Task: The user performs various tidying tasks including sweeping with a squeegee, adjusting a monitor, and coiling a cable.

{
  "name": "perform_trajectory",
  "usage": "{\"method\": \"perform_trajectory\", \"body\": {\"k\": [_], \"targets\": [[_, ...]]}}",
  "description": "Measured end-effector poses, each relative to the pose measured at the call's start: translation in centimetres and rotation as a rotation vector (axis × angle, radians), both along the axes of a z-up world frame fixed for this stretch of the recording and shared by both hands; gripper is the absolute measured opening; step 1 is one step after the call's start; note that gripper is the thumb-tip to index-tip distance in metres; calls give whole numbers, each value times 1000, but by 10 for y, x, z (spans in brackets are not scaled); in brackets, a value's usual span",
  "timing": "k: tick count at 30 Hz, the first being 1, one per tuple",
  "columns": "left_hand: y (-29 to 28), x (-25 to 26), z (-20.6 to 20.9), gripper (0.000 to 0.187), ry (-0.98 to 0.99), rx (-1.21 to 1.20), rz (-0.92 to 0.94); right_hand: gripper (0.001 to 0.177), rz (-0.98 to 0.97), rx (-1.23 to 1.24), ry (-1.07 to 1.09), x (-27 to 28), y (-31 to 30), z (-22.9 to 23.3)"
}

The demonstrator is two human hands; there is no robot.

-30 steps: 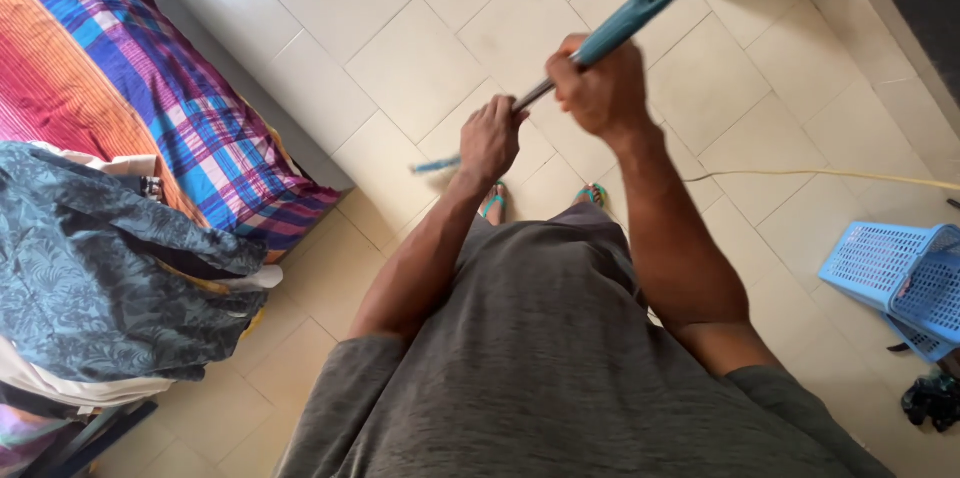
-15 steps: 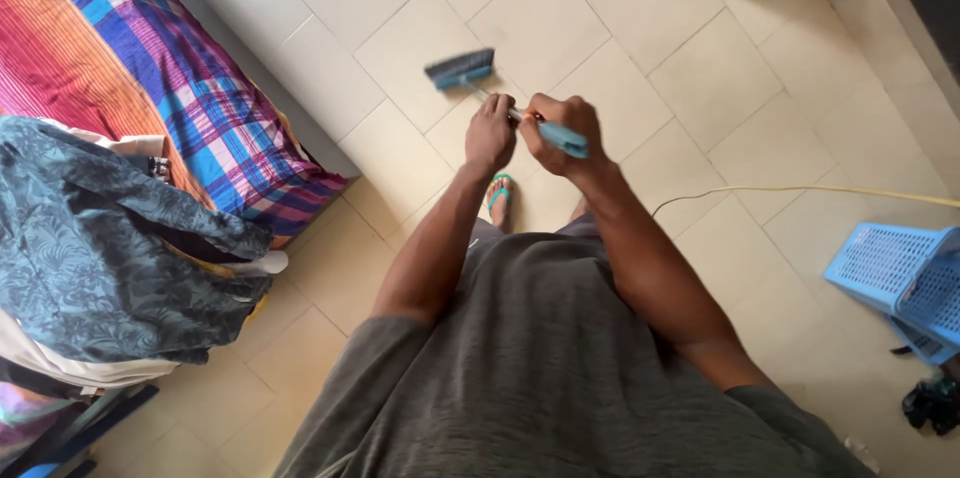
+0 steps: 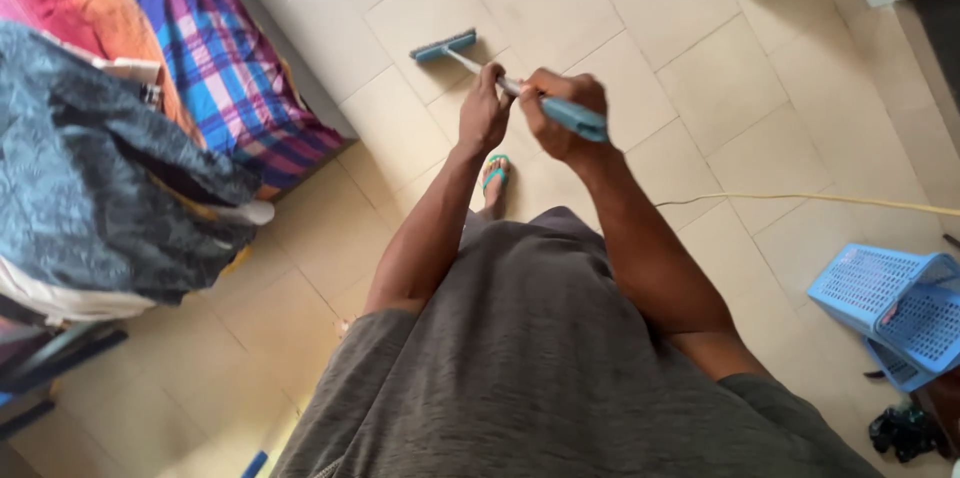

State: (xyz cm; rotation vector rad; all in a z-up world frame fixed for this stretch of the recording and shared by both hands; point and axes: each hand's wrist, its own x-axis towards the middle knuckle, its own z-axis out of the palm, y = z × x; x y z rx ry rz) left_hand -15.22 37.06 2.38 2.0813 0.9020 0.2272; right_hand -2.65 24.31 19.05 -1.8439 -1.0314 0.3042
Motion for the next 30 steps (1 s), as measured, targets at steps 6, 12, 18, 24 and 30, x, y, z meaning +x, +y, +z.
{"method": "perform_trajectory", "body": {"k": [6, 12, 18, 24, 30], "targets": [[-60, -95, -37, 40, 139, 230, -100, 21, 26, -26, 101, -44, -31, -34], [-111, -131, 35, 25, 97, 299, -88, 22, -74, -149, 698, -61, -83, 40], [-80, -124, 44, 19, -104, 385, -54, 23, 30, 54, 254, -108, -96, 58], [-55, -138, -2, 24, 124, 34, -205, 17, -42, -53, -29, -143, -78, 6], [-56, -173, 20, 24, 241, -15, -553, 16, -168, -166, 30, -160, -80, 5]]}}
